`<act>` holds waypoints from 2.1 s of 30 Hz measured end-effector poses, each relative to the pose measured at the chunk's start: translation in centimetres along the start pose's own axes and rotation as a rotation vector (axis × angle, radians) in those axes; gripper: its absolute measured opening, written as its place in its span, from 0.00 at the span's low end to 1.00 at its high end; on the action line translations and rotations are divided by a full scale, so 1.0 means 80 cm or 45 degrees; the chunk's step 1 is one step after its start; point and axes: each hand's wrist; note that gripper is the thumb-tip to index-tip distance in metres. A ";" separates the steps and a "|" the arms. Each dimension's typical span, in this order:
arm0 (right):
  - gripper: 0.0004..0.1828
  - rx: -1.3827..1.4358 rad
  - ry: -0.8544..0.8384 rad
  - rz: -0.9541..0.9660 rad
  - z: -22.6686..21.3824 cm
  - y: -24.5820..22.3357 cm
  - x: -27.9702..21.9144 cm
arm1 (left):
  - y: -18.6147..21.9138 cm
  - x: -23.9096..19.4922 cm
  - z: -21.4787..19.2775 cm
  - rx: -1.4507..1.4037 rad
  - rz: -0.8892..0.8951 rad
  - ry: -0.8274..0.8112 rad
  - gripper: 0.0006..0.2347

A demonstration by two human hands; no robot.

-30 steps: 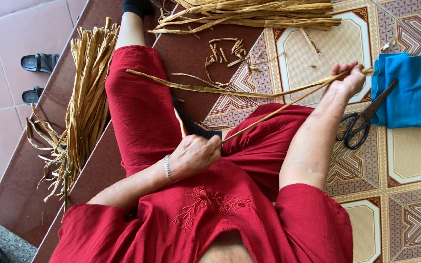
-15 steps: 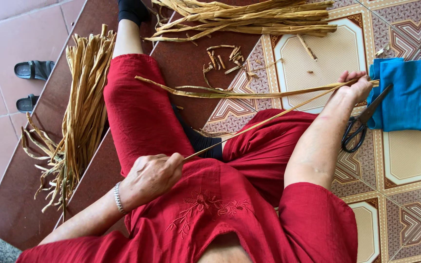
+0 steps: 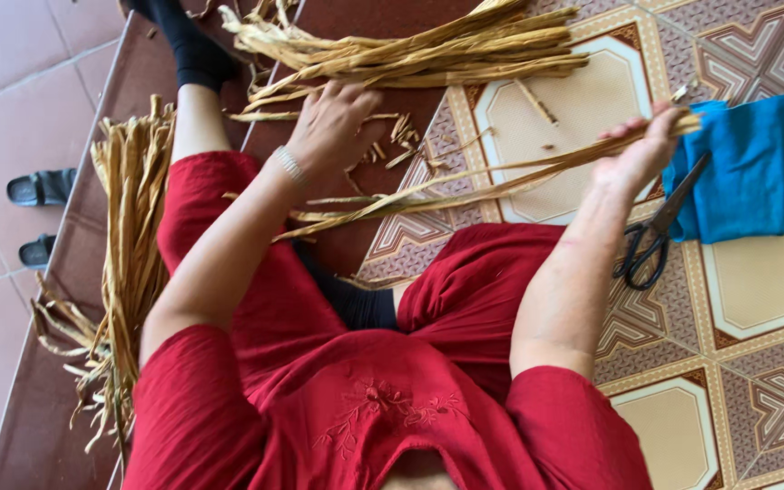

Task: The person sits on the floor and repeatedly pulls apart dried plant fibers by hand, separating them into thinner strands. They occasionally use scissors to trim the fibers and place the processed material into a pile.

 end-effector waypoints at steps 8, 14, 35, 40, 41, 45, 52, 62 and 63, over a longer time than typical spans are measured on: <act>0.09 -0.142 -0.128 0.233 0.082 0.015 -0.039 | -0.018 0.243 0.102 0.063 -0.378 0.158 0.09; 0.15 -0.317 -0.413 0.329 0.132 -0.001 -0.078 | -0.004 0.237 0.116 -0.128 -0.262 0.289 0.05; 0.09 -0.419 -0.574 0.170 0.172 -0.032 -0.138 | 0.187 0.156 0.134 -1.620 -0.036 -0.129 0.14; 0.13 -0.288 -0.622 0.297 0.165 -0.027 -0.131 | 0.206 0.154 0.130 -1.689 -0.088 -0.177 0.14; 0.13 -0.259 -0.671 0.300 0.163 -0.023 -0.129 | 0.210 0.149 0.129 -1.721 -0.122 -0.188 0.14; 0.13 -0.418 -0.480 0.236 0.158 -0.009 -0.124 | 0.216 0.130 0.125 -1.639 -0.247 -0.324 0.14; 0.13 -0.010 -0.197 0.372 0.110 0.006 -0.074 | 0.207 0.082 0.140 -1.227 -0.164 -0.531 0.16; 0.11 0.225 0.011 0.359 0.002 0.051 0.007 | 0.204 -0.043 0.113 -0.924 0.010 -0.299 0.12; 0.11 0.238 0.012 0.359 -0.014 0.056 0.021 | 0.205 -0.058 0.104 -0.865 0.022 -0.260 0.10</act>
Point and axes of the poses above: each hand's wrist, its own x-axis towards the middle knuckle, its own z-axis out of the palm, y = z × x, and after that the axes turned 10 degrees about -y, right-handed
